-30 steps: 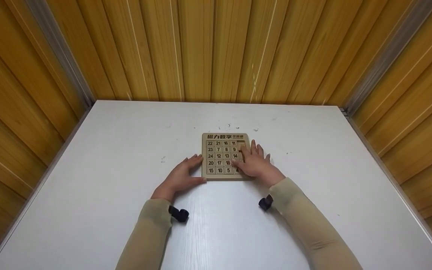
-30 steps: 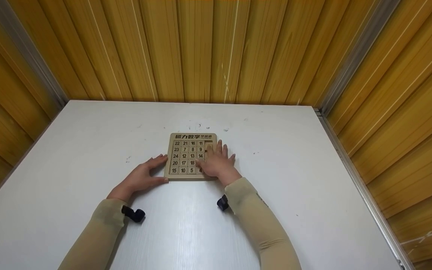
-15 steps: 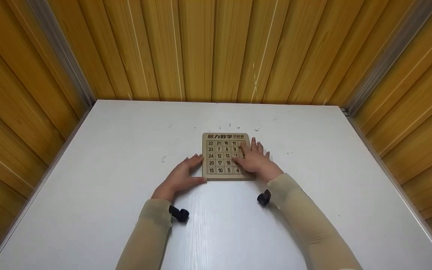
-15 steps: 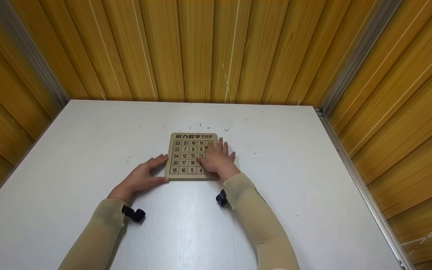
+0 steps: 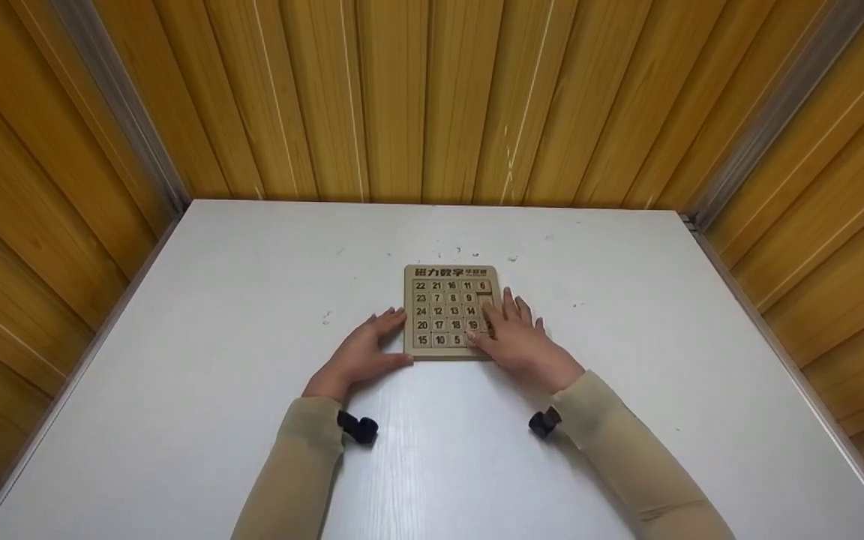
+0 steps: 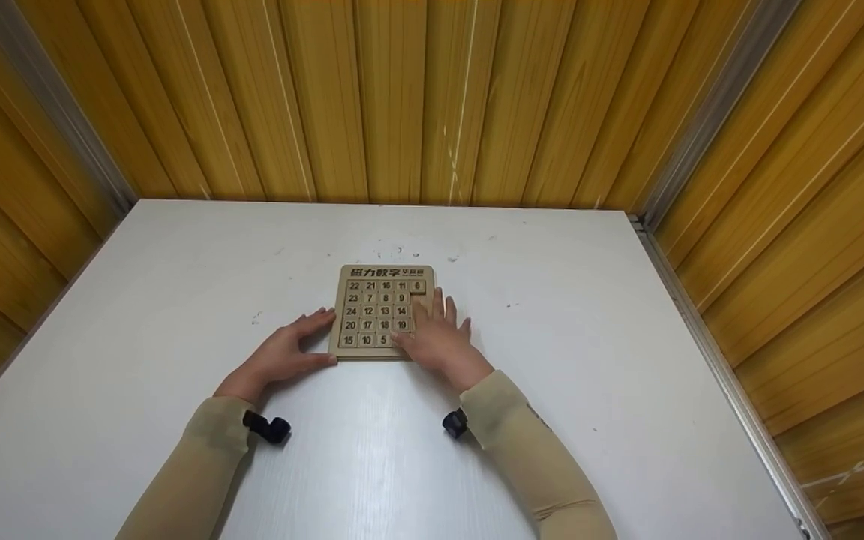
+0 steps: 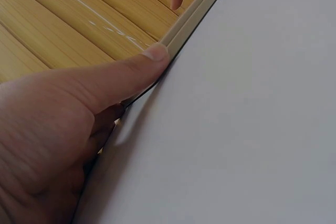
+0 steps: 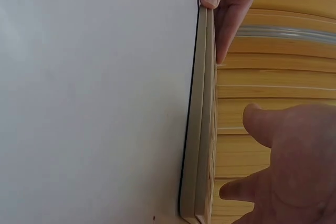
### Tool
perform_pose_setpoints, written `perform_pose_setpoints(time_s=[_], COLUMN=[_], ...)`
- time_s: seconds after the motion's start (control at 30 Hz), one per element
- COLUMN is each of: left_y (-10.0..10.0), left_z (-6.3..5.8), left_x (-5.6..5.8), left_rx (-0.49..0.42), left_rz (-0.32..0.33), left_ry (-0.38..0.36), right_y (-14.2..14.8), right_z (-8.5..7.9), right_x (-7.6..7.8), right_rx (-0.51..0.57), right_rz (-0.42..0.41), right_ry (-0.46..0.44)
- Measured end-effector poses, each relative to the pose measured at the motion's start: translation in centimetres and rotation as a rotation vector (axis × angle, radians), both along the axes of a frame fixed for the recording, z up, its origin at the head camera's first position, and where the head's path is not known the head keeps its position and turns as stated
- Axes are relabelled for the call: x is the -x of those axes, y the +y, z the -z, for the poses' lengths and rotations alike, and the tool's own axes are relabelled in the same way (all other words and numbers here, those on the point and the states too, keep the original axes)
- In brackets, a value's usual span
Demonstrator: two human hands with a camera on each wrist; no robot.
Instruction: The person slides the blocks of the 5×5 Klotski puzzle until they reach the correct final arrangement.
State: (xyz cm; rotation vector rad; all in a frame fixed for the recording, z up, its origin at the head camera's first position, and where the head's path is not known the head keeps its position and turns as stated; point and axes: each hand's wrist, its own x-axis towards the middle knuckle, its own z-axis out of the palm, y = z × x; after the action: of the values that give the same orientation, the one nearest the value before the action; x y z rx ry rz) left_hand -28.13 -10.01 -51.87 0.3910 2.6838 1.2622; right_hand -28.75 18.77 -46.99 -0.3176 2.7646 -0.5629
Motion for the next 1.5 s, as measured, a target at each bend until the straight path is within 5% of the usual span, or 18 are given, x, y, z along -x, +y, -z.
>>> perform_pose_setpoints(time_s=[0.27,1.0,1.5], left_y=[0.0,0.1,0.2], left_z=[-0.1,-0.1,0.0], left_x=[0.0,0.0,0.1], left_rx=[0.005,-0.001,0.011], left_rz=[-0.004,-0.008,-0.024], left_ry=[-0.007,-0.011,-0.027], right_y=[0.1,-0.2,0.3], right_z=[0.1,0.6,0.1], right_x=[-0.9,1.6,-3.1], right_rx=[-0.019,-0.009,-0.025], right_rz=[0.006,0.028,-0.029], right_ry=[-0.008,-0.022,0.019])
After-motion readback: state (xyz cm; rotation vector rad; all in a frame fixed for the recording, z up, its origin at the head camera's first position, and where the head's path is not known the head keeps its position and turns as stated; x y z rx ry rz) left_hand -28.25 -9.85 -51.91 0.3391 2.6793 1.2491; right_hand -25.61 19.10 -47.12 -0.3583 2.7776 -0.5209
